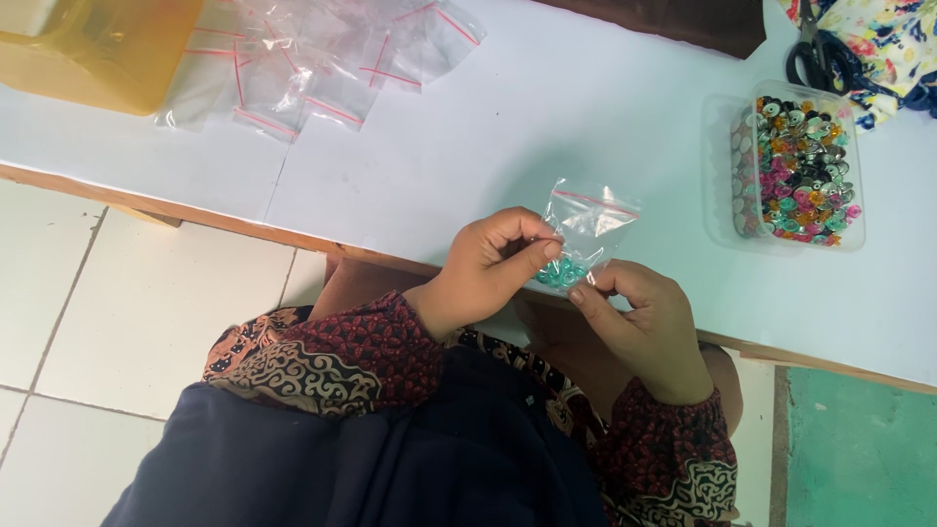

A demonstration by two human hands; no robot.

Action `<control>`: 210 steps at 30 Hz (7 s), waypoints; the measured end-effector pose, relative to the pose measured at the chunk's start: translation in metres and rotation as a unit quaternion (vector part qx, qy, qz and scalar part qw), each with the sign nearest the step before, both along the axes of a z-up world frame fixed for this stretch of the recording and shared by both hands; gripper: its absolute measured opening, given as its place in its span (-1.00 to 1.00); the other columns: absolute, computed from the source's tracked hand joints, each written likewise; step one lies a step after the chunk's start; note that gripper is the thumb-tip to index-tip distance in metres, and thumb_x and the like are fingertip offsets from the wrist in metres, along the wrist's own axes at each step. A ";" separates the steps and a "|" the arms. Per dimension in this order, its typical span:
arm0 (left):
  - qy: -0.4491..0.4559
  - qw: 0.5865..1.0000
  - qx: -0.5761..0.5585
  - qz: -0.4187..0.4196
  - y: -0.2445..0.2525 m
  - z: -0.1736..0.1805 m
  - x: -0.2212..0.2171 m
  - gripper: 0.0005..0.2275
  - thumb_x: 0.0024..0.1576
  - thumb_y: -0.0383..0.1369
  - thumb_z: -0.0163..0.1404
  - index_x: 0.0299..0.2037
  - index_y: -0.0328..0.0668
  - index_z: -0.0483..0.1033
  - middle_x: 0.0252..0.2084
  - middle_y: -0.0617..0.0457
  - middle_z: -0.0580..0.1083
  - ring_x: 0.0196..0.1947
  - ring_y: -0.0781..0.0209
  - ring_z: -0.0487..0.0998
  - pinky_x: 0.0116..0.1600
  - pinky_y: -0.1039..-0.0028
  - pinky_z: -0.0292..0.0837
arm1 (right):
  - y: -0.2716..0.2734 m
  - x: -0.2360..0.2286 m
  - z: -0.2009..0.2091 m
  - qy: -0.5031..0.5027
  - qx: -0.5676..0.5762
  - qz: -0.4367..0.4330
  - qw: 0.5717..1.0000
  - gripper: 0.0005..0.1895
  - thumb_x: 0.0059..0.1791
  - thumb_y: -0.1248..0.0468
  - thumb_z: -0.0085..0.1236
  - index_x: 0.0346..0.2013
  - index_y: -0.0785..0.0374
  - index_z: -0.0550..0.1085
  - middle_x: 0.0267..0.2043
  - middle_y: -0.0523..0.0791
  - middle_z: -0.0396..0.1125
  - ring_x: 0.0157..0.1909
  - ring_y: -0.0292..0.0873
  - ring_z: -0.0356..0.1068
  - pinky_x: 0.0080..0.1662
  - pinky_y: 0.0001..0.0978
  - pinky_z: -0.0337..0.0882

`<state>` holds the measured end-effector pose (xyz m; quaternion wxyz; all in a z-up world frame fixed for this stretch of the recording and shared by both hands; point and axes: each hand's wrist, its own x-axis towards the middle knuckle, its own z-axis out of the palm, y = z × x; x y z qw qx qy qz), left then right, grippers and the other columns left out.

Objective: Sorting and bagging small garment accessories like buttons and beads into plastic bags

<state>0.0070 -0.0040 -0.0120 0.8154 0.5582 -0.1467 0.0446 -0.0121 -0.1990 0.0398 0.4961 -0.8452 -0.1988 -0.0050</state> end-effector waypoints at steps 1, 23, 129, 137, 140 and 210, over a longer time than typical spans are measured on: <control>0.001 1.000 0.000 0.001 0.000 -0.002 0.000 -0.97 0.22 -0.52 0.09 -0.20 -0.33 0.55 -0.52 0.06 0.44 -0.46 0.51 0.36 -0.36 0.70 0.29 | -0.003 0.001 -0.002 0.001 0.000 0.001 1.000 -0.63 0.03 0.30 0.27 -0.63 0.32 0.42 -0.65 -0.07 0.23 -0.50 -0.22 0.19 -0.36 -0.36 0.32; -0.041 0.998 0.049 0.023 -0.003 0.007 0.004 -0.94 0.15 -0.56 0.13 -0.22 -0.27 0.61 -0.51 0.01 0.48 -0.46 0.36 0.42 -0.33 0.55 0.39 | -0.001 0.008 -0.009 0.004 0.126 -0.077 0.989 -0.94 0.04 0.44 0.24 -0.29 0.42 0.54 -0.45 -0.05 0.36 -0.33 -0.27 0.28 -0.16 -0.37 0.41; -0.109 0.696 0.664 0.250 0.461 0.085 0.182 -0.89 0.12 -0.29 -0.05 -0.40 0.02 0.53 -0.45 0.05 0.54 -0.44 -0.16 0.54 -0.45 0.02 0.37 | 0.404 0.289 0.026 -0.428 -0.254 0.192 0.846 -0.86 0.12 0.24 0.45 -0.20 0.17 0.61 0.05 -0.13 0.47 0.14 0.11 0.32 0.23 -0.13 0.28; -0.256 0.631 0.616 0.395 0.454 0.117 0.142 -0.74 -0.07 -0.30 0.25 -0.30 -0.11 0.41 -0.37 -0.02 0.49 -0.40 -0.14 0.53 -0.43 0.01 0.34 | 0.395 0.273 0.041 -0.460 -0.182 0.157 0.855 -0.76 0.13 0.44 0.47 0.07 0.39 0.62 0.23 0.15 0.31 0.25 0.26 0.27 0.34 0.06 0.22; -0.288 0.653 0.597 0.366 0.427 0.123 0.091 -0.75 0.10 -0.27 0.18 -0.14 -0.16 0.41 -0.28 -0.05 0.43 -0.32 -0.17 0.48 -0.32 0.00 0.34 | 0.367 0.246 0.042 -0.463 -0.173 0.158 0.855 -0.78 0.12 0.49 0.44 0.05 0.46 0.61 0.25 0.21 0.32 0.26 0.30 0.31 0.36 0.14 0.20; -0.375 0.761 0.491 -0.199 -0.133 -0.004 0.137 -0.35 0.13 -0.18 0.20 0.41 -0.05 0.17 0.46 -0.23 0.14 0.44 -0.29 0.19 0.40 -0.05 0.17 | -0.155 0.038 -0.024 -0.229 -0.269 -0.266 0.897 -0.73 0.05 0.43 0.19 0.05 0.41 0.54 0.20 0.14 0.35 0.08 0.10 0.37 0.19 -0.02 0.35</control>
